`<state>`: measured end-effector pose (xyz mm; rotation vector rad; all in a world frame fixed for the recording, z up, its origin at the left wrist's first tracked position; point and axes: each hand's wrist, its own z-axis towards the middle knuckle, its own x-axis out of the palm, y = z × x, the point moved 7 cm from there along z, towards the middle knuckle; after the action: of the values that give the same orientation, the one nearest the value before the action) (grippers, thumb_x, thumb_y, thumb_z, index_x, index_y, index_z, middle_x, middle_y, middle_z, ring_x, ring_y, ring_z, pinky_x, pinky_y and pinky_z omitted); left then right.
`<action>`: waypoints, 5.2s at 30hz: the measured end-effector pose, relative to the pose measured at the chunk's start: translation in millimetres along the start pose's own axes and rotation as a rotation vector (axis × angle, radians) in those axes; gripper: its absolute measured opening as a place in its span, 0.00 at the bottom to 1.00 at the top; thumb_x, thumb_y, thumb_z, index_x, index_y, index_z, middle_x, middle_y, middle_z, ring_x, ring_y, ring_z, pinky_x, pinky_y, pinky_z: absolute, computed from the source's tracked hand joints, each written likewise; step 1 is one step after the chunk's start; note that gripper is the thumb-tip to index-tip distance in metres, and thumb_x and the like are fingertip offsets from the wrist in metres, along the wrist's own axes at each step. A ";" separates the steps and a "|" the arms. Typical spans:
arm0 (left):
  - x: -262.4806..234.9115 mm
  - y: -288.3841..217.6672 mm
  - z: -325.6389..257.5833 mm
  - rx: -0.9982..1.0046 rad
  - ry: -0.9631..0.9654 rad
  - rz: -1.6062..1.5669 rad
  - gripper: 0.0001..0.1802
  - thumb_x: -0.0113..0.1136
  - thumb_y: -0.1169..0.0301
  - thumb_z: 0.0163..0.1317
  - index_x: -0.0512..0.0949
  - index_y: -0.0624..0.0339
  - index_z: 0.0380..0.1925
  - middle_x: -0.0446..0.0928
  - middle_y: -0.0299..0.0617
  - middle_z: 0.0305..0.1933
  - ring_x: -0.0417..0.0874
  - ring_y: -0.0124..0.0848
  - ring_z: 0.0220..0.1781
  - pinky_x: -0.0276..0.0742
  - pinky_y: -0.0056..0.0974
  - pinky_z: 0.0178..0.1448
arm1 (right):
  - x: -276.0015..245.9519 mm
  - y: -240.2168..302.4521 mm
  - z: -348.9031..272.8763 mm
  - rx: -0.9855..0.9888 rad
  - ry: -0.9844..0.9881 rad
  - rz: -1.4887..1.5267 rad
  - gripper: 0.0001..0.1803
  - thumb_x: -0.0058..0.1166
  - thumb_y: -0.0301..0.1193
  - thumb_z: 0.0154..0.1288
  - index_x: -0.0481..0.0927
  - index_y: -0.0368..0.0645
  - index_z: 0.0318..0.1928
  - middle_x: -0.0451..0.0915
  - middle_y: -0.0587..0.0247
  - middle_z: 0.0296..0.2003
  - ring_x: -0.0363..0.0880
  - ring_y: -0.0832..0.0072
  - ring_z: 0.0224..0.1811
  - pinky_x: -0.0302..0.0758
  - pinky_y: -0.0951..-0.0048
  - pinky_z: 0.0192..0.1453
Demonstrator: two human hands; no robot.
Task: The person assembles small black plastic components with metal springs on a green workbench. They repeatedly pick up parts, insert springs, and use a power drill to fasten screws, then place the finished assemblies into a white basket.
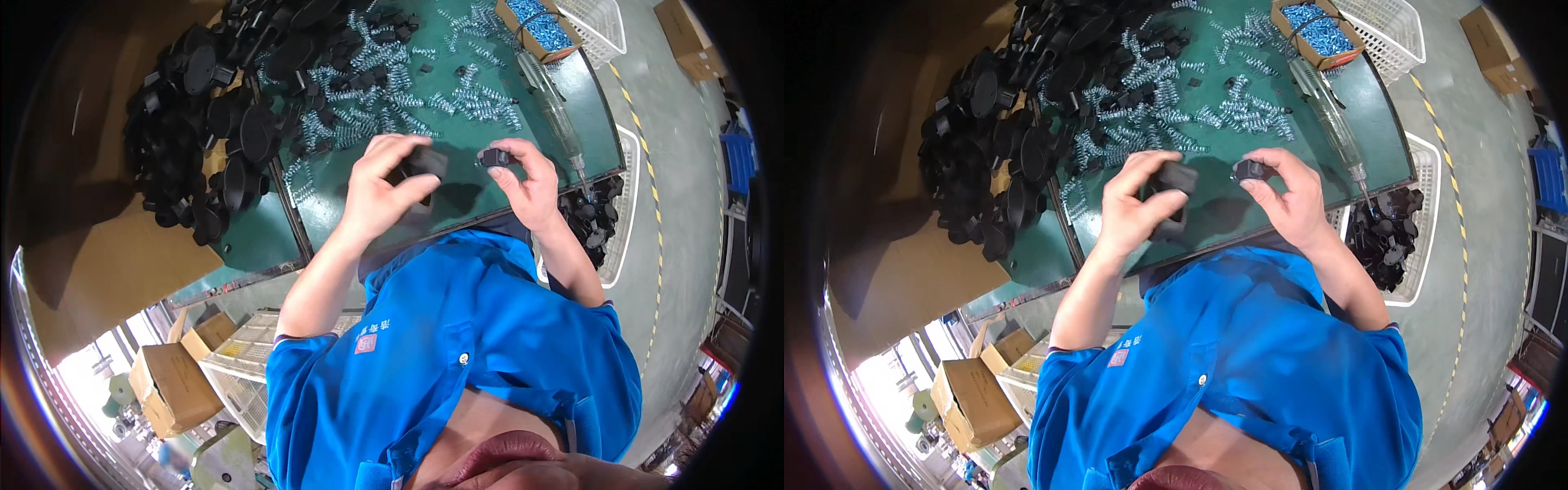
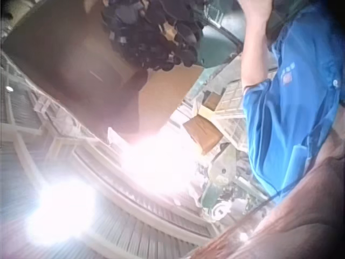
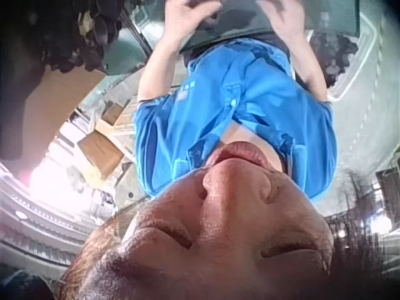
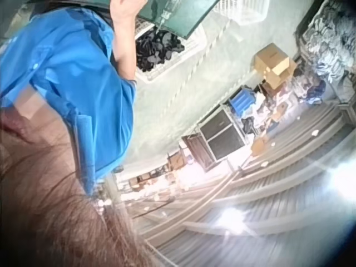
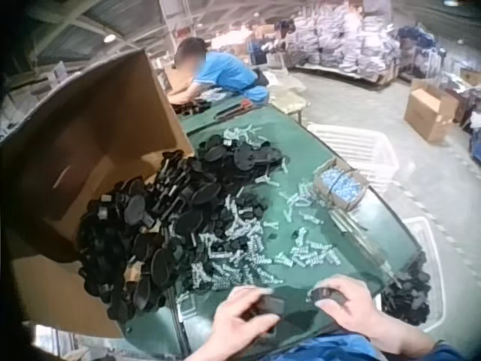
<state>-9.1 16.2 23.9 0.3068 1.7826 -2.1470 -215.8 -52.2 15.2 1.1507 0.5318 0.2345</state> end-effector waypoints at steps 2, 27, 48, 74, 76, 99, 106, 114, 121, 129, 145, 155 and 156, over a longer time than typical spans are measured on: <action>28.1 21.1 -16.6 -0.483 -0.072 -0.914 0.25 0.68 0.62 0.60 0.77 0.63 0.53 0.81 0.45 0.48 0.82 0.34 0.50 0.79 0.40 0.57 | 2.3 17.8 3.9 -0.145 -0.061 -0.003 0.15 0.65 0.27 0.61 0.78 0.35 0.47 0.84 0.54 0.39 0.84 0.65 0.40 0.79 0.68 0.47; 55.2 11.2 -14.8 -0.356 -0.056 -0.789 0.21 0.67 0.72 0.64 0.77 0.68 0.56 0.81 0.37 0.48 0.79 0.22 0.46 0.77 0.30 0.51 | 5.6 65.1 16.6 -0.126 0.244 -0.609 0.14 0.65 0.30 0.56 0.79 0.40 0.43 0.76 0.58 0.29 0.79 0.57 0.32 0.74 0.57 0.33; 56.1 1.5 22.2 -0.058 0.259 0.280 0.20 0.73 0.69 0.48 0.84 0.62 0.43 0.82 0.46 0.38 0.79 0.43 0.48 0.75 0.43 0.54 | 18.4 -14.3 -2.1 -0.377 0.133 -0.659 0.14 0.68 0.34 0.37 0.74 0.50 0.23 0.73 0.69 0.22 0.78 0.68 0.27 0.72 0.65 0.29; 94.1 -1.0 26.7 0.167 0.179 0.667 0.25 0.77 0.65 0.40 0.83 0.60 0.41 0.78 0.41 0.40 0.78 0.38 0.50 0.62 0.54 0.67 | -110.6 -20.4 25.9 0.341 -0.234 -0.163 0.32 0.71 0.31 0.53 0.75 0.35 0.58 0.81 0.63 0.38 0.80 0.75 0.39 0.77 0.73 0.45; 100.3 -5.9 30.4 0.181 0.181 0.653 0.25 0.77 0.66 0.39 0.83 0.60 0.41 0.78 0.40 0.39 0.78 0.39 0.50 0.65 0.51 0.66 | -106.9 -4.1 23.1 0.081 -0.326 0.225 0.29 0.68 0.28 0.54 0.73 0.34 0.56 0.77 0.64 0.35 0.77 0.76 0.34 0.77 0.72 0.40; 107.0 -3.4 32.2 0.162 0.188 0.704 0.21 0.76 0.62 0.40 0.82 0.55 0.36 0.75 0.35 0.35 0.77 0.36 0.47 0.66 0.48 0.62 | -39.5 7.4 34.0 -0.276 -0.369 0.471 0.44 0.63 0.37 0.62 0.50 0.50 0.72 0.69 0.53 0.42 0.80 0.66 0.31 0.82 0.64 0.32; 104.4 -4.2 33.0 0.135 0.200 0.697 0.19 0.74 0.64 0.41 0.82 0.54 0.36 0.74 0.35 0.34 0.76 0.36 0.47 0.66 0.47 0.61 | -29.7 8.4 34.3 -0.314 -0.202 0.273 0.42 0.65 0.40 0.60 0.53 0.38 0.65 0.70 0.53 0.41 0.80 0.67 0.29 0.82 0.66 0.31; 105.5 -1.2 29.6 0.168 0.176 0.690 0.16 0.73 0.60 0.45 0.82 0.54 0.33 0.76 0.35 0.36 0.75 0.35 0.48 0.65 0.46 0.58 | -10.1 22.6 41.1 -0.320 0.053 -0.053 0.39 0.68 0.41 0.58 0.57 0.33 0.57 0.69 0.55 0.39 0.81 0.68 0.29 0.81 0.68 0.32; 101.4 1.2 27.0 0.167 0.140 0.618 0.16 0.72 0.60 0.43 0.82 0.54 0.31 0.76 0.35 0.35 0.75 0.35 0.47 0.65 0.45 0.55 | -8.5 20.3 39.8 -0.318 -0.023 0.028 0.36 0.67 0.45 0.60 0.61 0.31 0.51 0.70 0.56 0.37 0.81 0.69 0.29 0.80 0.69 0.30; 102.5 -0.7 28.0 0.184 0.133 0.691 0.18 0.72 0.60 0.42 0.82 0.52 0.34 0.76 0.33 0.34 0.76 0.34 0.45 0.66 0.44 0.53 | -2.7 22.3 51.6 -0.174 -0.123 0.177 0.29 0.64 0.34 0.61 0.65 0.33 0.55 0.75 0.55 0.39 0.79 0.71 0.30 0.78 0.70 0.37; 137.5 5.1 -4.6 -0.889 0.332 -1.438 0.27 0.56 0.51 0.70 0.76 0.67 0.51 0.81 0.57 0.47 0.86 0.49 0.49 0.84 0.50 0.54 | -60.4 -27.5 36.0 -0.003 0.002 -0.736 0.28 0.57 0.42 0.67 0.73 0.41 0.62 0.77 0.54 0.55 0.76 0.61 0.57 0.74 0.63 0.58; 177.8 1.6 -10.4 -1.004 0.277 -1.513 0.28 0.52 0.49 0.72 0.73 0.63 0.57 0.80 0.48 0.52 0.84 0.43 0.52 0.83 0.49 0.56 | -51.2 -26.7 -23.5 0.427 0.219 0.322 0.18 0.50 0.33 0.72 0.79 0.40 0.58 0.81 0.72 0.38 0.75 0.85 0.36 0.73 0.80 0.39; 187.5 2.6 -11.4 -1.010 0.359 -1.483 0.29 0.53 0.49 0.71 0.73 0.64 0.57 0.80 0.46 0.52 0.83 0.41 0.54 0.81 0.46 0.58 | -59.5 -29.6 -27.7 0.446 0.230 0.325 0.19 0.51 0.32 0.70 0.79 0.40 0.58 0.81 0.72 0.41 0.74 0.85 0.36 0.71 0.82 0.38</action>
<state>-181.4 5.2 -50.2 -1.3073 3.6141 -1.2366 -283.5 -68.0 -3.6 1.6581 0.6159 0.5534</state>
